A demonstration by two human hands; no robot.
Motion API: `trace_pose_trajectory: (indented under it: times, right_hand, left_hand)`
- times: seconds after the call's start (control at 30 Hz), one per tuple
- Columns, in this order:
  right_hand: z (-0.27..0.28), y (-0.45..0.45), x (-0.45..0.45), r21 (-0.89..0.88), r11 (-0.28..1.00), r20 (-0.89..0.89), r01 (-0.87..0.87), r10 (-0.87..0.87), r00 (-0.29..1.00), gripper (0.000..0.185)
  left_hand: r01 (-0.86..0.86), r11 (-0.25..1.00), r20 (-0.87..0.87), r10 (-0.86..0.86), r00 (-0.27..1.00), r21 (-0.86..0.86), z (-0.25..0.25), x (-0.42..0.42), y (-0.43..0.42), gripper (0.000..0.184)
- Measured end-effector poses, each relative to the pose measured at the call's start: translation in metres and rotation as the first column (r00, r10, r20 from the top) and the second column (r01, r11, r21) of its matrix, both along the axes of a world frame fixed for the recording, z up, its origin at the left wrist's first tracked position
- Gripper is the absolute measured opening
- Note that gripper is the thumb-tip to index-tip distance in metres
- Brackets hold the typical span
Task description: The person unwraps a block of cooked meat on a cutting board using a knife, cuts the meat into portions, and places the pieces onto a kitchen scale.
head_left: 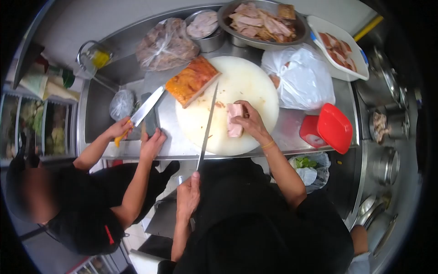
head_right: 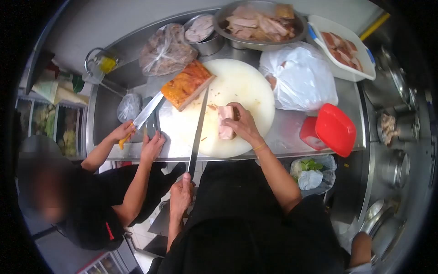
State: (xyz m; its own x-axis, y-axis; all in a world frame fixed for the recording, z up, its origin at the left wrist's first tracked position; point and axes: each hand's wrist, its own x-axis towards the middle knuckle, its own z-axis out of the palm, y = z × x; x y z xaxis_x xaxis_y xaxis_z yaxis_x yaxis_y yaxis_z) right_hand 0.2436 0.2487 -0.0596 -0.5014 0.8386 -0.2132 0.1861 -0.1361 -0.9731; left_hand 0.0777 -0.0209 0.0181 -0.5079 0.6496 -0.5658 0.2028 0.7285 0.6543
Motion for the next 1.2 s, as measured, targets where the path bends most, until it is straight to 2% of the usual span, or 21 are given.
trace_pose_trajectory:
  times: [0.03,0.07,0.1,0.13,0.23,0.33,0.43,0.53,0.63,0.73,0.8,0.83,0.87,0.97,1.0,1.03,1.07,1.1,1.13,1.17,1.2]
  right_hand:
    - [-0.006,0.002,0.000,0.258,0.966,0.136,0.009,-0.046,0.990,0.057]
    - [-0.008,0.002,0.001,0.499,0.866,0.252,-0.018,-0.125,0.960,0.058]
    - [-0.009,0.002,0.003,0.703,0.707,0.334,-0.079,-0.230,0.914,0.060]
    - [-0.007,0.006,0.008,0.537,0.842,0.271,-0.055,-0.111,0.956,0.060]
    - [0.020,-0.002,0.001,0.131,0.990,-0.096,0.053,-0.040,0.995,0.055]
    - [0.004,-0.002,-0.005,0.372,0.924,-0.094,0.092,-0.061,0.994,0.049]
    - [-0.007,-0.008,-0.009,0.168,0.975,-0.069,0.145,-0.135,0.988,0.046]
    - [-0.002,-0.019,-0.018,0.228,0.946,-0.016,0.230,-0.233,0.972,0.045]
    - [0.005,-0.025,-0.017,0.230,0.958,0.040,0.175,-0.188,0.981,0.049]
    - [-0.006,-0.021,-0.006,0.385,0.920,0.000,0.069,-0.074,0.997,0.070]
    - [0.014,-0.017,-0.003,0.513,0.856,0.036,-0.069,0.060,0.998,0.087]
    - [0.021,-0.015,0.000,0.571,0.810,0.059,-0.135,0.123,0.991,0.096]
    - [0.017,-0.009,0.002,0.635,0.737,0.186,-0.231,0.144,0.972,0.107]
    - [0.006,0.000,0.003,0.604,0.749,0.188,-0.273,0.198,0.962,0.106]
    - [0.010,-0.001,0.000,0.605,0.765,0.148,-0.221,0.164,0.975,0.104]
    - [0.009,-0.002,-0.002,0.575,0.804,0.069,-0.152,0.137,0.988,0.098]
    - [0.010,-0.009,-0.006,0.354,0.931,-0.032,-0.091,0.109,0.994,0.090]
    - [0.013,-0.013,-0.011,0.110,0.993,-0.133,-0.040,0.054,0.990,0.082]
    - [0.021,-0.009,-0.013,-0.127,0.988,-0.108,-0.094,0.080,0.991,0.074]
    - [0.027,-0.007,-0.015,-0.360,0.923,-0.099,-0.135,0.106,0.989,0.071]
    - [0.024,-0.010,-0.020,-0.509,0.848,-0.128,-0.145,0.092,0.988,0.075]
  left_hand:
    - [-0.016,1.000,0.000,0.016,1.000,-0.015,-0.001,0.003,0.000,0.067]
    - [-0.023,0.999,-0.003,0.023,1.000,-0.039,0.000,0.006,0.001,0.067]
    - [-0.027,0.998,-0.003,0.027,1.000,-0.063,0.003,0.008,0.002,0.066]
    - [-0.027,0.996,-0.003,0.026,1.000,-0.082,0.005,0.011,0.005,0.066]
    - [-0.019,1.000,-0.052,0.018,0.998,-0.010,0.010,0.020,0.010,0.066]
    - [-0.005,0.998,-0.012,0.005,1.000,-0.058,0.014,0.025,0.018,0.067]
    - [0.004,0.994,0.016,-0.003,1.000,-0.112,0.020,0.025,0.027,0.065]
    - [-0.004,0.996,0.022,0.006,1.000,-0.088,0.016,0.025,0.031,0.065]
    - [0.009,0.997,0.000,-0.009,1.000,-0.071,0.012,0.023,0.031,0.065]
    - [0.008,0.994,0.016,-0.006,1.000,-0.110,0.015,0.022,0.032,0.065]
    - [0.010,0.992,0.027,-0.007,1.000,-0.127,0.018,0.021,0.030,0.065]
    - [0.012,0.991,0.030,-0.008,1.000,-0.136,0.020,0.020,0.029,0.064]
    - [0.014,0.991,0.023,-0.011,1.000,-0.136,0.020,0.019,0.027,0.065]
    - [0.023,0.992,0.007,-0.022,1.000,-0.128,0.016,0.018,0.024,0.065]
    - [0.023,0.991,0.008,-0.022,1.000,-0.128,0.016,0.018,0.023,0.065]
    - [0.032,0.991,0.007,-0.032,0.999,-0.127,0.016,0.017,0.021,0.066]
    - [0.033,0.993,-0.003,-0.034,0.999,-0.116,0.013,0.016,0.018,0.066]
    - [0.043,0.994,-0.010,-0.044,0.999,-0.104,0.008,0.014,0.015,0.067]
    - [0.023,0.995,-0.001,-0.024,1.000,-0.101,0.002,0.013,0.010,0.068]
    - [0.010,0.995,0.014,-0.008,1.000,-0.102,-0.003,0.011,0.008,0.069]
    - [-0.005,0.992,0.019,0.008,1.000,-0.128,0.003,0.010,0.011,0.072]
